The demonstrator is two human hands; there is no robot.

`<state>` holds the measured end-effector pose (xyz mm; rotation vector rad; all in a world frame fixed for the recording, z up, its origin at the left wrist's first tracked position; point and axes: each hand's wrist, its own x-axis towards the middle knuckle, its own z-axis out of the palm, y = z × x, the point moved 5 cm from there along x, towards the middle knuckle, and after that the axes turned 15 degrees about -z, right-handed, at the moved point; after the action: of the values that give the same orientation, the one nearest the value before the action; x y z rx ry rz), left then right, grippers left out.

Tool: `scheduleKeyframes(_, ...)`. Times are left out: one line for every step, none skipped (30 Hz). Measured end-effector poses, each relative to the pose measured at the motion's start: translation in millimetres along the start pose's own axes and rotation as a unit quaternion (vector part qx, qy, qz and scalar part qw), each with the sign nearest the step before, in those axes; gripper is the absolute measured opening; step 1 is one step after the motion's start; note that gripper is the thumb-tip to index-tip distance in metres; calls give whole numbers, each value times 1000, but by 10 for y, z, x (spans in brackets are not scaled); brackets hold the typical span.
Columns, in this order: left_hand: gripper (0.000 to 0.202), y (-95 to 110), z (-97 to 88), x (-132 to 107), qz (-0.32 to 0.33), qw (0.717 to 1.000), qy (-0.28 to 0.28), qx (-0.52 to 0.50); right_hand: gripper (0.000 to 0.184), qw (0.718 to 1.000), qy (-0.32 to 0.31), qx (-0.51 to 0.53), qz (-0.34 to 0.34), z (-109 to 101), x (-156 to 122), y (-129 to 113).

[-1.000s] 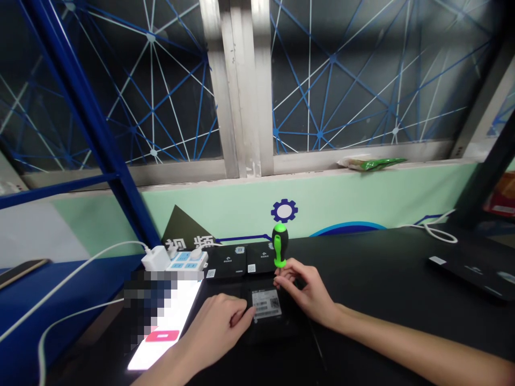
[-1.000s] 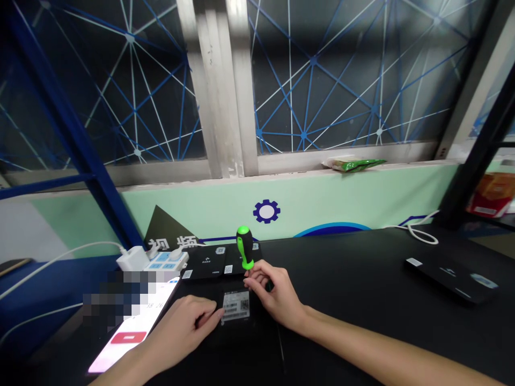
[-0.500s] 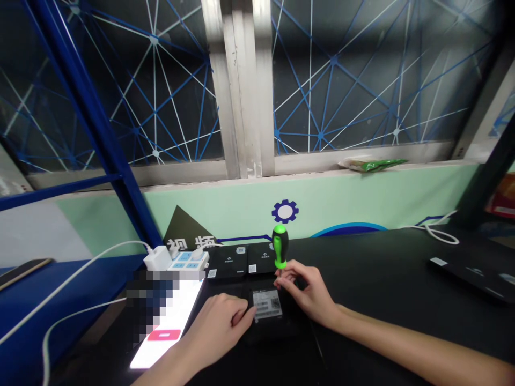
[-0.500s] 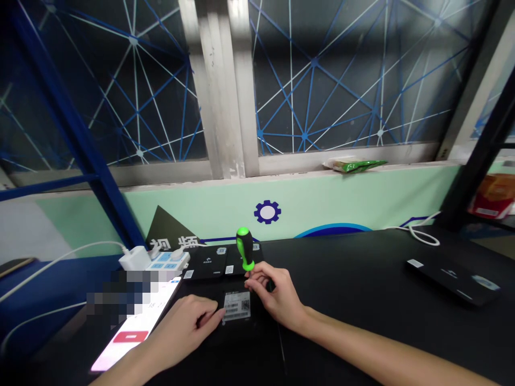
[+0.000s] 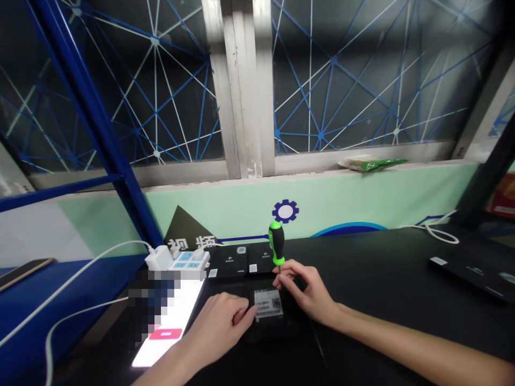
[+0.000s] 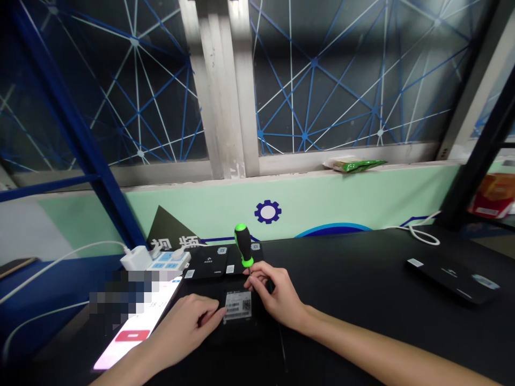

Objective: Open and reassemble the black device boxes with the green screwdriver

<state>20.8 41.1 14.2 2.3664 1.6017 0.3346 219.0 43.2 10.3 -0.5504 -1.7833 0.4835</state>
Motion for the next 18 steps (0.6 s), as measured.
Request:
scheduleKeyframes(48,1,-1,-1,0,1000,-1,2,16,1000,4,-2,2,1,-9,15)
scheduleKeyframes(48,4,-1,-3,0,1000,-2,3,14,1000,10,-3,4,1,-15,30)
scheduleKeyframes(48,6,-3,-4,0,1000,-3,5,13,1000,16,-4,7,-1,-20,43)
scheduleKeyframes(47,8,-4,-5,0,1000,-3,6,12,1000,23,-5,10,-2,-22,53)
scheduleKeyframes(47,9,-5,-6,0,1000,-4,7,12,999,30,-6,12,-5,-22,61)
scheduleKeyframes(48,10,-5,-7,0,1000,-5,7,12,999,35,-7,14,-7,-20,67)
scheduleKeyframes(48,9,-5,-6,-1,1000,-5,6,13,999,39,-8,16,-10,-18,72)
scheduleKeyframes(48,7,-5,-5,-1,1000,-5,5,13,999,42,-10,18,-13,-15,75)
scheduleKeyframes(48,4,-4,-4,-2,1000,-5,5,13,999,43,-10,18,-15,-12,78)
scheduleKeyframes(48,0,-3,-3,-2,1000,-4,5,13,999,45,-11,17,-17,-11,78)
scheduleKeyframes(48,-5,0,-1,-3,1000,-4,5,12,999,45,-10,16,-19,-9,78)
scheduleKeyframes(48,-9,4,1,-3,1000,-5,6,12,999,46,-8,14,-20,-8,75)
scheduleKeyframes(48,-12,8,3,-2,1000,-5,8,12,999,46,-6,12,-22,-7,71)
scheduleKeyframes(48,-14,13,6,-1,1000,-6,10,11,999,46,-3,10,-21,-5,67)
scheduleKeyframes(48,-14,16,9,0,1000,-6,12,10,999,43,0,10,-19,-3,63)
scheduleKeyframes(48,-13,17,12,1,1000,-6,14,10,999,41,2,10,-17,-1,59)
scheduleKeyframes(48,-11,17,15,2,1000,-6,16,9,999,38,3,10,-14,1,56)
scheduleKeyframes(48,-8,15,17,2,1000,-5,18,9,999,36,4,11,-12,2,57)
